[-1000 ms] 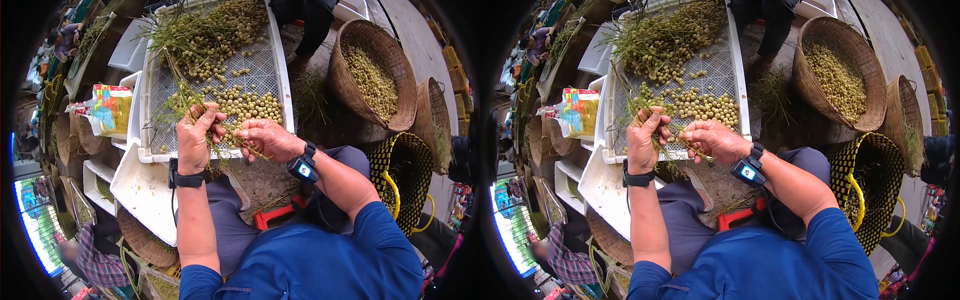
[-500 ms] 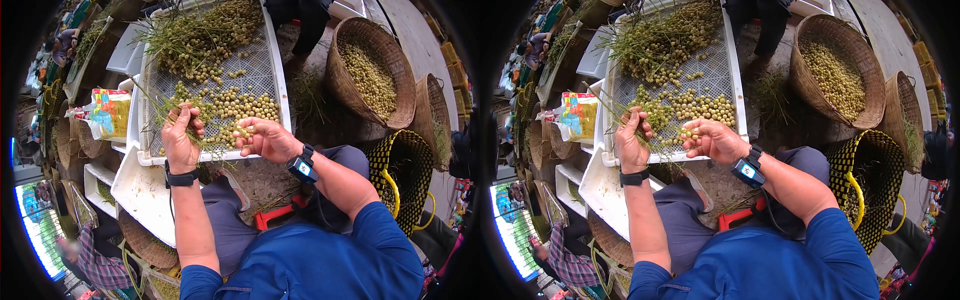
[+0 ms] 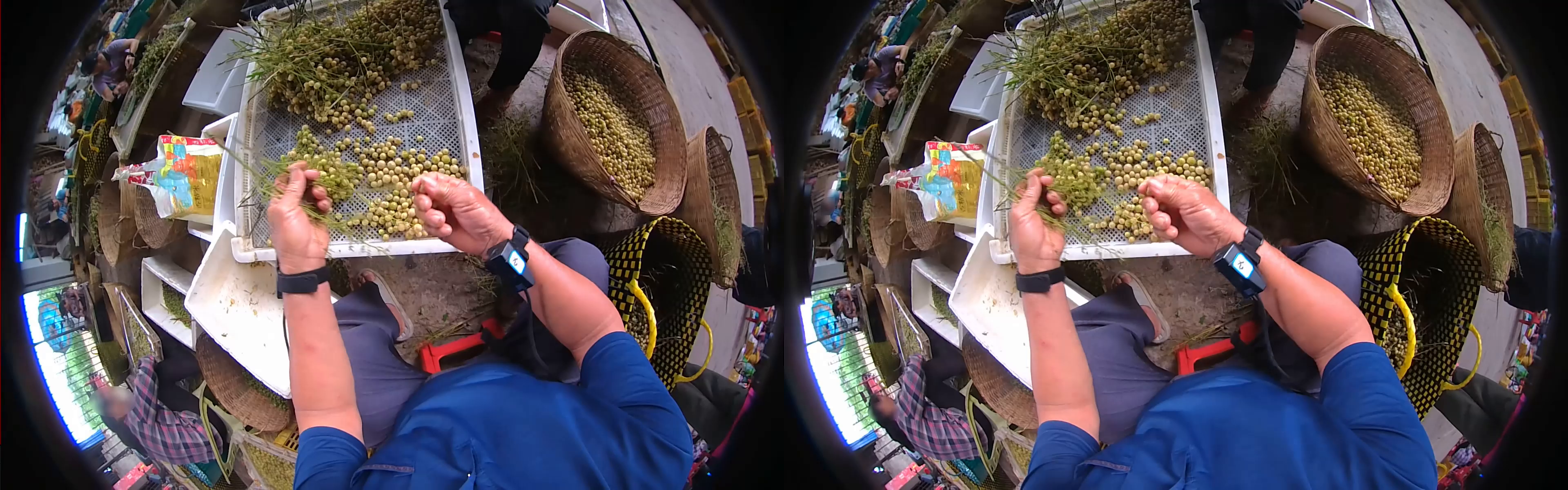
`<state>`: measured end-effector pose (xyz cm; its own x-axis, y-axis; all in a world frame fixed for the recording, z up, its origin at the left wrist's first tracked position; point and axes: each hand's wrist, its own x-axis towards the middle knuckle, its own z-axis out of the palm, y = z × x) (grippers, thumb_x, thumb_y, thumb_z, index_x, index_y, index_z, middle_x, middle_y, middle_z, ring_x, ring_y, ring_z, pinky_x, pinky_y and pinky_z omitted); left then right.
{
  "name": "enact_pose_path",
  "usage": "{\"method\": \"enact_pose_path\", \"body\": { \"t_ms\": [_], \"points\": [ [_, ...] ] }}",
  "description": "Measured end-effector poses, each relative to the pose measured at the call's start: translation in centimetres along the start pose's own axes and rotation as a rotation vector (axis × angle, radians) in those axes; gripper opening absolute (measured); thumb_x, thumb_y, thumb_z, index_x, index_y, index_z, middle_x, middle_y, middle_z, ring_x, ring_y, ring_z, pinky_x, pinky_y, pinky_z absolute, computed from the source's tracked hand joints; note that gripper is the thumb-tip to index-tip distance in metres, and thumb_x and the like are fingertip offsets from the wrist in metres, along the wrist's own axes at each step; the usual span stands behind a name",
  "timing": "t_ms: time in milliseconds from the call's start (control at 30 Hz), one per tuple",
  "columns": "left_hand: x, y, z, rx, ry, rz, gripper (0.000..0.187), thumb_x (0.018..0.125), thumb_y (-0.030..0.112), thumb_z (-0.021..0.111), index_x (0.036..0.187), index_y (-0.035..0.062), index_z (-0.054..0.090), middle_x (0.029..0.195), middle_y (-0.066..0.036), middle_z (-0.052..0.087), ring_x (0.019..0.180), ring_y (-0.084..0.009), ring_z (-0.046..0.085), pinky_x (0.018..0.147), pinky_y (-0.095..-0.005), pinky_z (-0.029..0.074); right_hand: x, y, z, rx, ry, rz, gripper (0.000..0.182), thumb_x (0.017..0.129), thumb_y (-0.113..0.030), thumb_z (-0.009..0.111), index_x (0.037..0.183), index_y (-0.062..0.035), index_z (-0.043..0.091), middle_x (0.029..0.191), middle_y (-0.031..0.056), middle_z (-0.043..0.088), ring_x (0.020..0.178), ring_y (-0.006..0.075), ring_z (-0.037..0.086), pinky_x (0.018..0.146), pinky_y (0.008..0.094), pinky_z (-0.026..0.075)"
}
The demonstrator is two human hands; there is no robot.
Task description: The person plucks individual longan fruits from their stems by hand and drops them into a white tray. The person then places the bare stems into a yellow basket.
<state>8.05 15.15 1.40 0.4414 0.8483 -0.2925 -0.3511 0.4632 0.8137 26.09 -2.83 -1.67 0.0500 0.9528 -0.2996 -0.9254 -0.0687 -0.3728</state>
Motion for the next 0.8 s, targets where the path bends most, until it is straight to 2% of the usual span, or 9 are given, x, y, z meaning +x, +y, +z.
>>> {"method": "enact_pose_path", "body": {
  "t_ms": [133,200,367,400,433,500,600,633,800],
  "points": [
    [1.0,1.3,-2.4,0.006,-0.020,0.002,0.020,0.102,0.023,0.057,0.113,0.0065,0.060,0.093,-0.004,0.065,0.080,-0.0136,0.060,0.068,-0.0285,0.053,-0.3,-1.6,0.8,-0.101,-0.005,-0.048,0.019,0.101,-0.022,0.059,0.106,-0.0034,0.059,0.081,0.0015,0.060,0.061,0.0081,0.055,0.047,0.0201,0.044],
    [1.0,1.1,-2.6,-0.113,-0.066,-0.060,0.019,0.102,0.020,0.055,0.113,0.0052,0.060,0.094,-0.006,0.066,0.090,-0.0212,0.065,0.082,-0.0411,0.058,0.0,-1.9,1.1,-0.159,0.030,-0.057,0.018,0.101,-0.021,0.060,0.105,-0.0033,0.059,0.082,0.0018,0.061,0.061,0.0081,0.057,0.048,0.0201,0.045],
    [1.0,0.2,-2.3,-0.266,-0.102,-0.204,0.015,0.102,0.015,0.052,0.108,0.0031,0.060,0.096,-0.012,0.067,0.096,-0.0312,0.067,0.091,-0.0523,0.057,0.9,-1.2,0.8,-0.401,0.209,-0.113,0.014,0.099,-0.017,0.062,0.104,-0.0040,0.061,0.085,0.0025,0.063,0.065,0.0077,0.061,0.054,0.0216,0.052],
    [1.0,0.5,-2.4,-0.262,-0.106,-0.174,0.017,0.101,0.014,0.051,0.107,0.0022,0.061,0.098,-0.013,0.067,0.098,-0.0304,0.067,0.093,-0.0528,0.055,1.0,-1.1,0.7,-0.491,0.240,-0.111,0.015,0.099,-0.013,0.060,0.110,-0.0031,0.062,0.090,0.0047,0.065,0.076,0.0105,0.065,0.064,0.0245,0.056],
    [1.1,0.8,-2.8,-0.258,-0.109,-0.142,0.018,0.101,0.013,0.050,0.107,0.0014,0.062,0.100,-0.013,0.068,0.099,-0.0296,0.066,0.096,-0.0532,0.054,1.3,-0.6,0.3,-0.756,0.224,-0.191,0.022,0.097,-0.014,0.062,0.115,-0.0016,0.063,0.097,0.0078,0.066,0.090,0.0156,0.067,0.076,0.0298,0.058],
    [1.4,1.3,-3.7,-0.269,-0.118,-0.109,0.022,0.101,0.013,0.046,0.105,-0.0007,0.062,0.103,-0.016,0.068,0.100,-0.0304,0.066,0.097,-0.0532,0.053,2.0,-0.3,-1.8,-1.942,0.193,-0.843,0.028,0.094,-0.020,0.067,0.114,-0.0006,0.066,0.103,0.0097,0.067,0.099,0.0188,0.065,0.084,0.0326,0.056],
    [1.3,0.9,-4.0,-0.127,0.024,-0.054,0.024,0.099,0.013,0.043,0.102,-0.0017,0.062,0.104,-0.017,0.067,0.101,-0.0305,0.066,0.096,-0.0512,0.053,1.6,-0.9,-1.5,-1.581,0.333,-0.810,0.031,0.092,-0.026,0.070,0.108,-0.0005,0.068,0.103,0.0099,0.067,0.092,0.0189,0.065,0.081,0.0330,0.055],
    [0.9,-0.2,-3.2,-0.091,0.005,-0.053,0.022,0.099,0.014,0.045,0.100,-0.0001,0.062,0.104,-0.016,0.067,0.103,-0.0295,0.065,0.096,-0.0508,0.052,0.8,-1.4,0.2,-1.285,0.326,-0.577,0.031,0.090,-0.028,0.074,0.105,-0.0004,0.069,0.103,0.0098,0.068,0.084,0.0158,0.064,0.074,0.0314,0.054],
    [-1.6,-7.9,1.6,-0.043,-0.016,-0.318,0.016,0.098,0.018,0.054,0.102,0.0051,0.063,0.104,-0.009,0.067,0.103,-0.0235,0.062,0.089,-0.0407,0.049,-0.3,0.0,2.3,-1.416,0.147,-0.309,0.042,0.083,-0.026,0.079,0.115,-0.0021,0.065,0.098,0.0079,0.070,0.070,0.0126,0.060,0.066,0.0295,0.052]
  ]
}}
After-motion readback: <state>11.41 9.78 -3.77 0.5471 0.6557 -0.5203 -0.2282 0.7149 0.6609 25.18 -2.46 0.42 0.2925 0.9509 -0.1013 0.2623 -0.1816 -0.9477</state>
